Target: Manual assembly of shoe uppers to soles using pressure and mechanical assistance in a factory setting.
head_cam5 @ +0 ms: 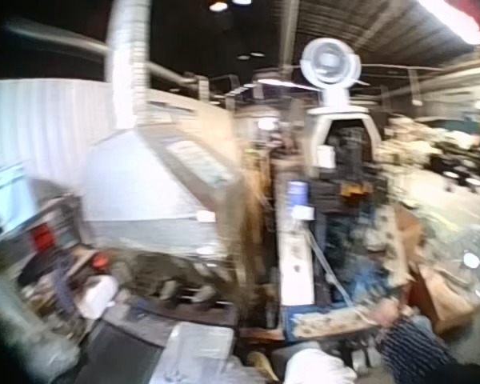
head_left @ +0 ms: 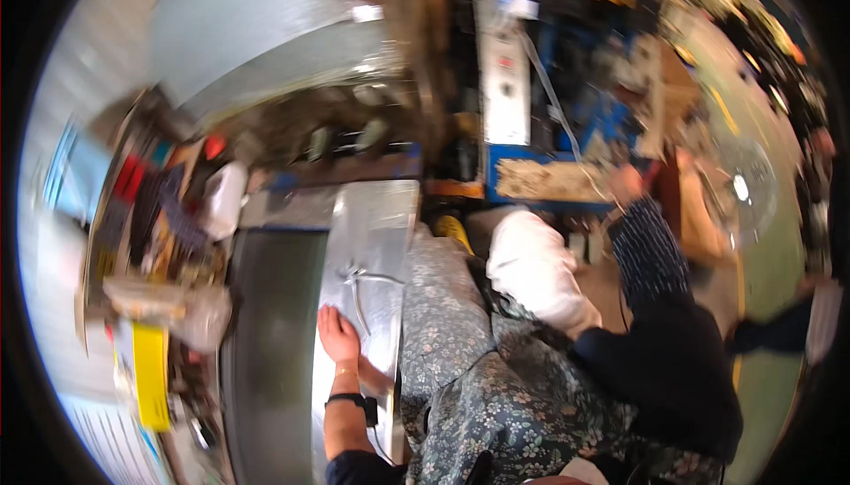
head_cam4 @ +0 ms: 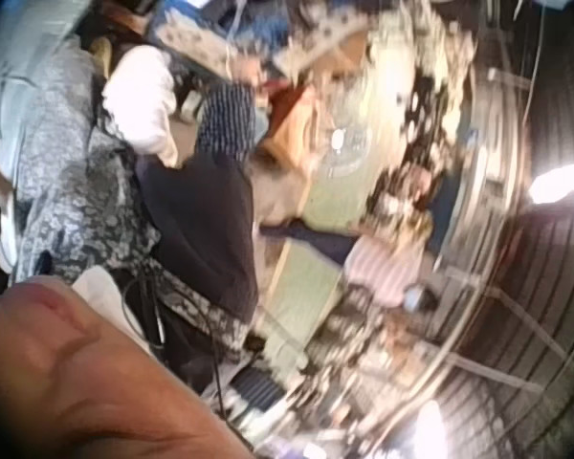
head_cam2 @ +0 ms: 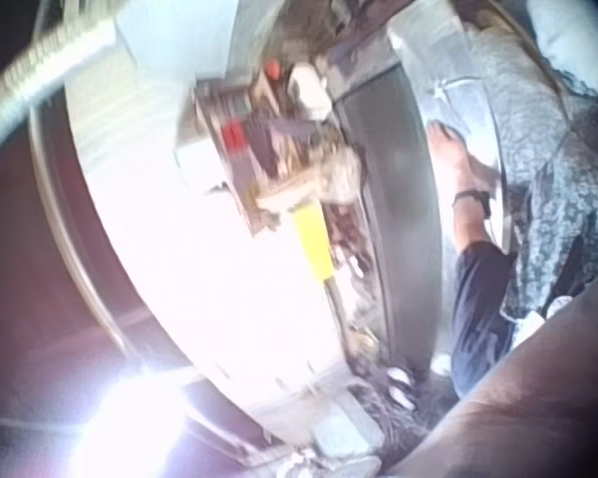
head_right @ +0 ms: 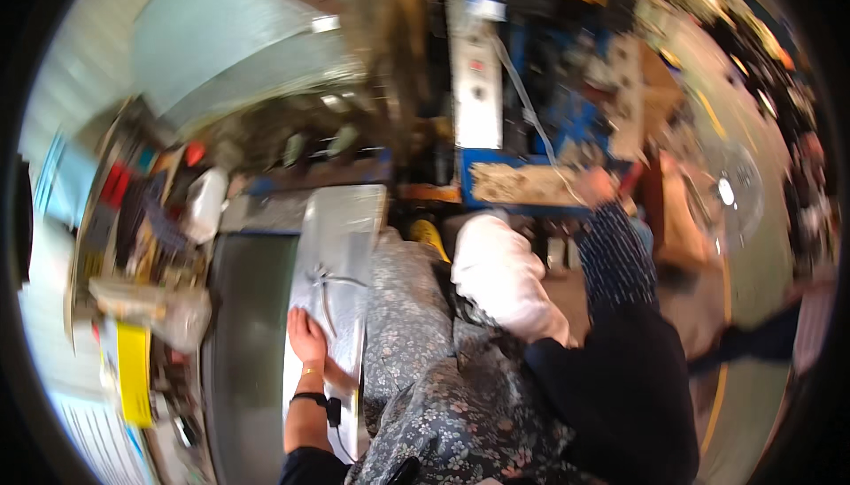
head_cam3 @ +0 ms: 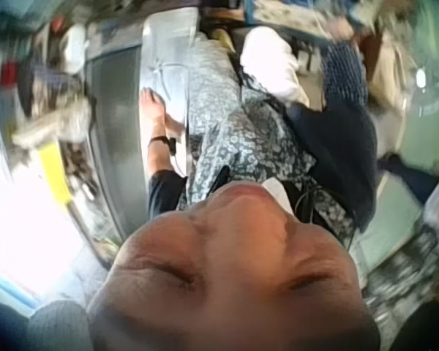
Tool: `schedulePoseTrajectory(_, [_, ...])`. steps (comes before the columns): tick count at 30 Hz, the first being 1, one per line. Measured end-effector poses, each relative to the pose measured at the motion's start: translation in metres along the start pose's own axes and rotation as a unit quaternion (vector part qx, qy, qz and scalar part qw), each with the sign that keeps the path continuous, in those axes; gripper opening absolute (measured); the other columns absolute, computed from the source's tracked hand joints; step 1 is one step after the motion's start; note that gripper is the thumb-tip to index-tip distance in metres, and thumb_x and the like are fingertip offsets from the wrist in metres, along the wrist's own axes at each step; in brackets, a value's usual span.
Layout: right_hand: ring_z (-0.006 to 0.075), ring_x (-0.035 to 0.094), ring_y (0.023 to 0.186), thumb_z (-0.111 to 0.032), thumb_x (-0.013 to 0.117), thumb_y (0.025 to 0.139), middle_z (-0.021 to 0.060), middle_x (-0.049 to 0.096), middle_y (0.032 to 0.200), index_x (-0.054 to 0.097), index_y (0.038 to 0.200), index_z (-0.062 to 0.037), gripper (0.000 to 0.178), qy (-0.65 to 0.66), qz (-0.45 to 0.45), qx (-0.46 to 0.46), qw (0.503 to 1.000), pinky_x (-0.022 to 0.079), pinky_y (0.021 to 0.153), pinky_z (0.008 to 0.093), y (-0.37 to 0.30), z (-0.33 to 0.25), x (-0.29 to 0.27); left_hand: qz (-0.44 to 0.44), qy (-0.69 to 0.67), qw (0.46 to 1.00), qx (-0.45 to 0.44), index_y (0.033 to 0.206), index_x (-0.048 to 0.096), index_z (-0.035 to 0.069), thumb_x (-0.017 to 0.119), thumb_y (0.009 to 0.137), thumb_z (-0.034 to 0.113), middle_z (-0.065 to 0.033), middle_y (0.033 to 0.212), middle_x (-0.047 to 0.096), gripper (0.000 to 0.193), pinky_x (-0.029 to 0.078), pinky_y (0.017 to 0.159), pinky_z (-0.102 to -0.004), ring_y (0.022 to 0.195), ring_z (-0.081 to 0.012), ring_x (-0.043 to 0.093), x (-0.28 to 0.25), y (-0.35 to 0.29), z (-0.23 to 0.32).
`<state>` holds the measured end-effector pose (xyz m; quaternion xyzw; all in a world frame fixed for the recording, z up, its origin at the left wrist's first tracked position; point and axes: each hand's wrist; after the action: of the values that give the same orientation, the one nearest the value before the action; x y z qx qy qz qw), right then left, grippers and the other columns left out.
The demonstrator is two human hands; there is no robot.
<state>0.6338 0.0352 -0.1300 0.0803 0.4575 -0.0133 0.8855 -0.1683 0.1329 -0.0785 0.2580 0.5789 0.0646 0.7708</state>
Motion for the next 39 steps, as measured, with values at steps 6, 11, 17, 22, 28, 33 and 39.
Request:
schedulePoseTrajectory(6, [0.0278,0.068,0.08,-0.015,0.06,0.092,0.016,0.072,0.095,0.064,0.109,0.0031,0.025,0.132,-0.137,0.174,0.966,0.056,0.065,0.0392,-0.101,0.116,0.093,0.022,-0.12,0.992,-0.013,0.115,0.068,0.005,0.06,0.087,0.012,-0.016,0.129,0.064,0.029,0.042,0.11,-0.0434,0.126,-0.0326,0.056,0.022,0.021,0.035])
schedulePoseTrajectory(11, [0.0168,0.052,0.049,-0.027,0.049,0.097,0.0092,0.061,0.067,0.057,0.089,-0.0007,0.029,0.718,-0.006,0.482,0.503,0.04,0.045,0.0341,-0.056,0.028,0.058,0.024,-0.025,0.999,-0.018,0.114,0.069,0.005,0.06,0.089,0.014,-0.0153,0.127,0.066,0.027,0.043,0.109,-0.0427,0.125,-0.032,0.057,-0.009,0.015,0.032])
schedulePoseTrajectory(17, [0.0156,0.042,0.041,-0.015,0.057,0.094,0.0046,0.051,0.053,0.05,0.066,-0.0051,0.03,0.639,-0.05,0.502,0.581,0.032,0.04,0.0344,-0.044,0.046,0.0,0.057,-0.06,0.996,-0.02,0.113,0.068,0.004,0.061,0.088,0.011,-0.0151,0.125,0.066,0.027,0.044,0.109,-0.0423,0.122,-0.0322,0.059,0.0,0.018,0.038])
schedulePoseTrajectory(22, [0.016,0.046,0.039,-0.023,0.057,0.096,0.0058,0.054,0.053,0.056,0.067,0.0011,0.038,0.627,-0.045,0.49,0.604,0.032,0.038,0.0327,-0.05,0.052,-0.003,0.052,-0.049,0.997,-0.033,0.112,0.068,0.004,0.061,0.087,0.011,-0.0155,0.125,0.066,0.027,0.044,0.108,-0.0428,0.122,-0.0323,0.059,0.002,0.014,0.035])
schedulePoseTrajectory(28, [0.0204,0.055,0.048,-0.02,0.056,0.092,0.0111,0.058,0.057,0.061,0.062,-0.0067,0.033,0.24,-0.124,0.27,0.924,0.041,0.046,0.0395,-0.074,0.098,0.02,-0.002,-0.147,0.989,-0.03,0.118,0.065,0.005,0.061,0.085,0.011,-0.0173,0.135,0.059,0.035,0.039,0.113,-0.0454,0.132,-0.0354,0.05,0.015,0.01,0.033])
schedulePoseTrajectory(33, [0.0286,0.042,0.056,-0.027,0.054,0.099,0.0137,0.038,0.061,0.048,0.067,-0.0051,0.039,0.466,0.065,0.616,0.632,0.037,0.054,0.0442,-0.053,0.13,0.015,0.135,-0.037,0.962,-0.234,0.119,0.065,0.006,0.064,0.076,0.011,-0.0189,0.137,0.056,0.043,0.033,0.116,-0.05,0.135,-0.04,0.044,-0.068,-0.036,-0.063])
schedulePoseTrajectory(39, [0.0292,0.043,0.057,-0.027,0.055,0.098,0.0143,0.039,0.062,0.049,0.069,-0.0041,0.038,0.502,0.017,0.471,0.726,0.038,0.055,0.0444,0.06,0.004,-0.061,0.165,0.157,0.693,-0.684,0.132,0.048,-0.009,0.075,0.079,0.04,-0.0343,0.141,0.043,0.078,0.03,0.117,-0.0466,0.137,-0.0447,0.037,-0.24,-0.213,-0.228])
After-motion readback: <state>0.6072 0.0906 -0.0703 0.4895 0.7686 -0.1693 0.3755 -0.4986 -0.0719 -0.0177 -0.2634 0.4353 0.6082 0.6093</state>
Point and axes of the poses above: each hand's wrist, its own y-axis towards the middle knuckle, its own x-axis out of the palm, z = x × y
